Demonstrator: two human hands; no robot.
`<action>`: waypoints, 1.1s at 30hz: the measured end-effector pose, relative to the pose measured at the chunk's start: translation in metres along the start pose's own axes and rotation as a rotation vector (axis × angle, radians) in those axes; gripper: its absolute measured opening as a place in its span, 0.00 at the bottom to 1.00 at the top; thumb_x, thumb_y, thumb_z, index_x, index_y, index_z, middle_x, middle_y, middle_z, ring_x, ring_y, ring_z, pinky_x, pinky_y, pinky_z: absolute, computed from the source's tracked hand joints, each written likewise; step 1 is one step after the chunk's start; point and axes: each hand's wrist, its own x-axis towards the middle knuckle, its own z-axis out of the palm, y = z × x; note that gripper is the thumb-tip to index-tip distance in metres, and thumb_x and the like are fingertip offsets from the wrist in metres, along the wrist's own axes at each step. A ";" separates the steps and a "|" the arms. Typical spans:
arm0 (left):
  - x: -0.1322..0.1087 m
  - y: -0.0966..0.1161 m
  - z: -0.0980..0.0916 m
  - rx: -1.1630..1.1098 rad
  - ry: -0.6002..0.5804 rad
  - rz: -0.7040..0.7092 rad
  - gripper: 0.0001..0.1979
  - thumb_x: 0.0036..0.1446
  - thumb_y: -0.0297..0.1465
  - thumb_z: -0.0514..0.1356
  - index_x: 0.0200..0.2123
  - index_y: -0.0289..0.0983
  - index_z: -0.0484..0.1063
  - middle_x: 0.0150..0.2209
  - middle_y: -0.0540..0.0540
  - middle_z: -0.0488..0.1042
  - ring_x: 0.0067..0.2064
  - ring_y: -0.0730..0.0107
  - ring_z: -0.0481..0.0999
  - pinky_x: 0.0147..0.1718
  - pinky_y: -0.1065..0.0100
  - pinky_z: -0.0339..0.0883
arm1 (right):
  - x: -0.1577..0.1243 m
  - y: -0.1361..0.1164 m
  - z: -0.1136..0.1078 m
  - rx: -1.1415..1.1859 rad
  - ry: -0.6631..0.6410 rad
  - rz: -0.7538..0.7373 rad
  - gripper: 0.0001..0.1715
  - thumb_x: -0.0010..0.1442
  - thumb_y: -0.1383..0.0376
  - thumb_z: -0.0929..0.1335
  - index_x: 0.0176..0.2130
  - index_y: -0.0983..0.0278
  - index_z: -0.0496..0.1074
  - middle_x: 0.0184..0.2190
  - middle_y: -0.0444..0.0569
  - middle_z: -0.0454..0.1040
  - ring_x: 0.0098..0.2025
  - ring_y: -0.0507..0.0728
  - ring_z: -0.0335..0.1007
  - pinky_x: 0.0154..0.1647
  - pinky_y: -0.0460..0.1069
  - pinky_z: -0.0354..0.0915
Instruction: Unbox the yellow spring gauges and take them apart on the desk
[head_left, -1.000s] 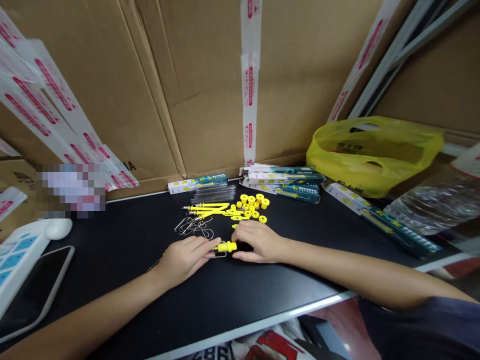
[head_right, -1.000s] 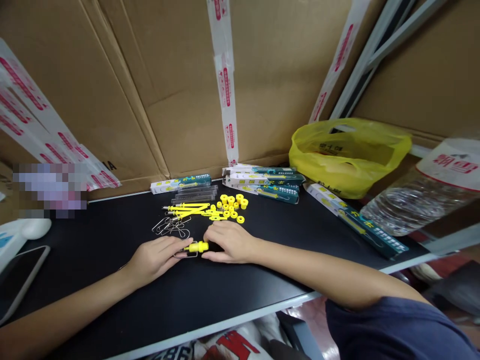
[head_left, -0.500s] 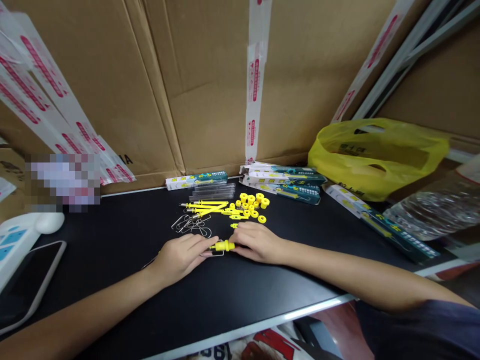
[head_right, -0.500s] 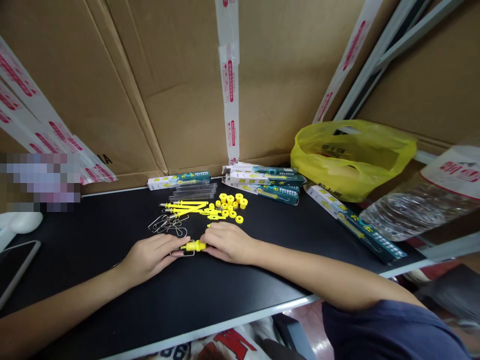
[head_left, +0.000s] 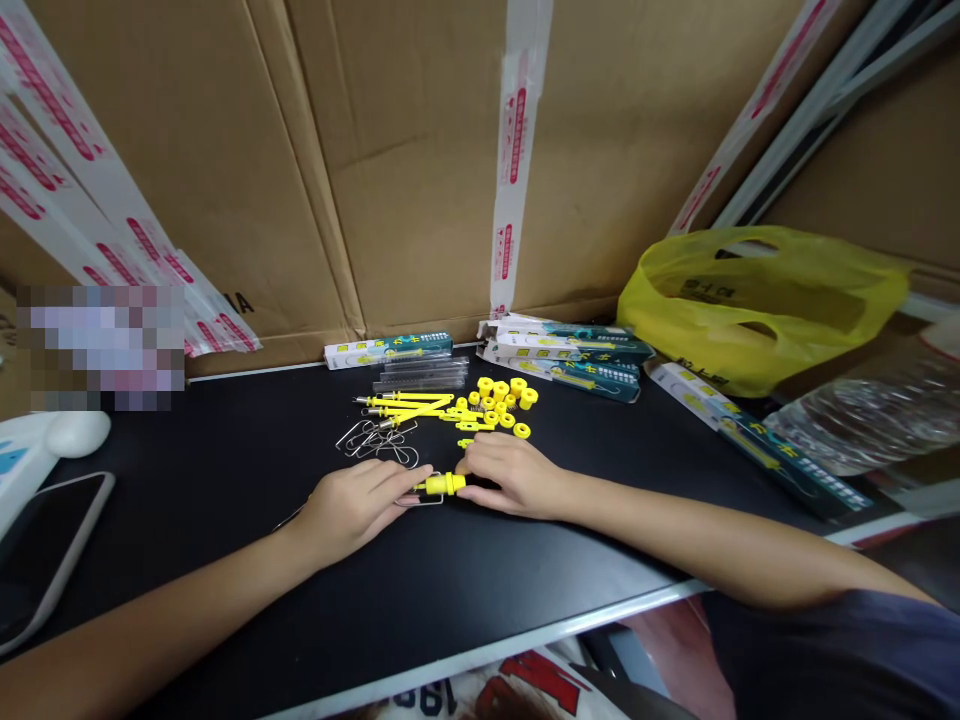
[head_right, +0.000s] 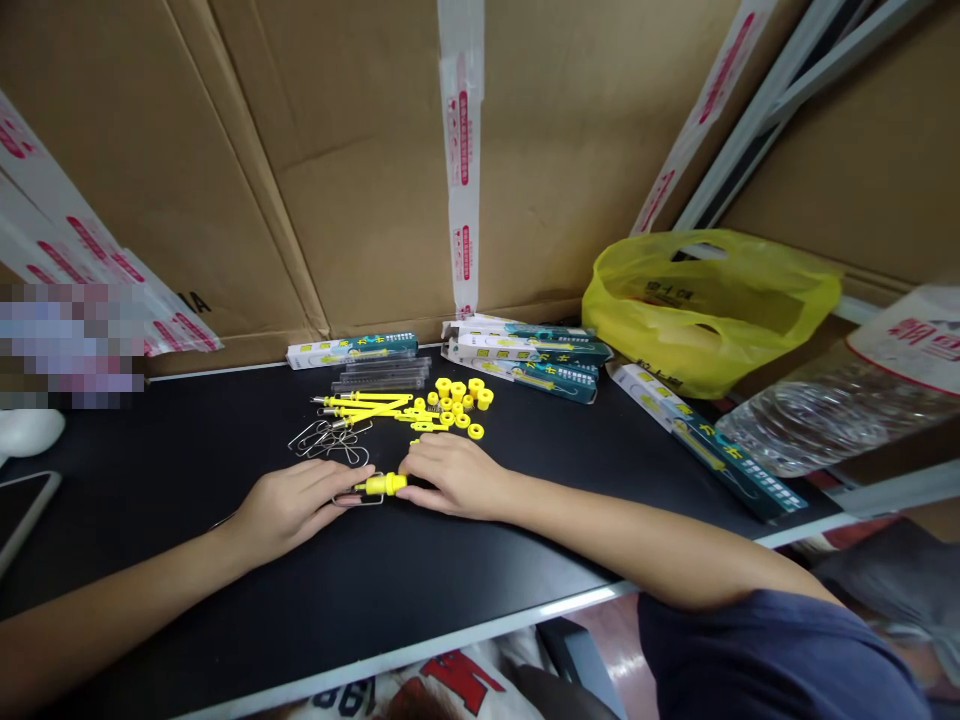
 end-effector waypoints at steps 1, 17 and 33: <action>0.000 0.000 0.000 -0.002 0.001 0.000 0.17 0.63 0.31 0.54 0.54 0.36 0.64 0.40 0.46 0.75 0.37 0.72 0.75 0.36 0.71 0.70 | 0.000 0.000 0.000 -0.002 0.006 -0.007 0.13 0.65 0.58 0.61 0.37 0.65 0.67 0.29 0.48 0.70 0.31 0.53 0.62 0.33 0.47 0.58; -0.001 0.000 0.001 0.005 0.006 0.001 0.17 0.63 0.31 0.53 0.55 0.37 0.64 0.39 0.46 0.75 0.37 0.72 0.74 0.37 0.71 0.70 | -0.002 0.000 0.001 0.020 0.032 0.020 0.17 0.64 0.54 0.61 0.39 0.65 0.65 0.29 0.48 0.69 0.30 0.53 0.62 0.32 0.47 0.58; -0.001 -0.001 0.001 -0.014 0.005 -0.010 0.17 0.63 0.31 0.54 0.55 0.37 0.64 0.39 0.47 0.75 0.37 0.72 0.74 0.37 0.72 0.69 | -0.003 0.002 0.002 0.010 0.045 -0.041 0.05 0.64 0.65 0.62 0.39 0.64 0.64 0.28 0.47 0.69 0.31 0.53 0.62 0.32 0.46 0.58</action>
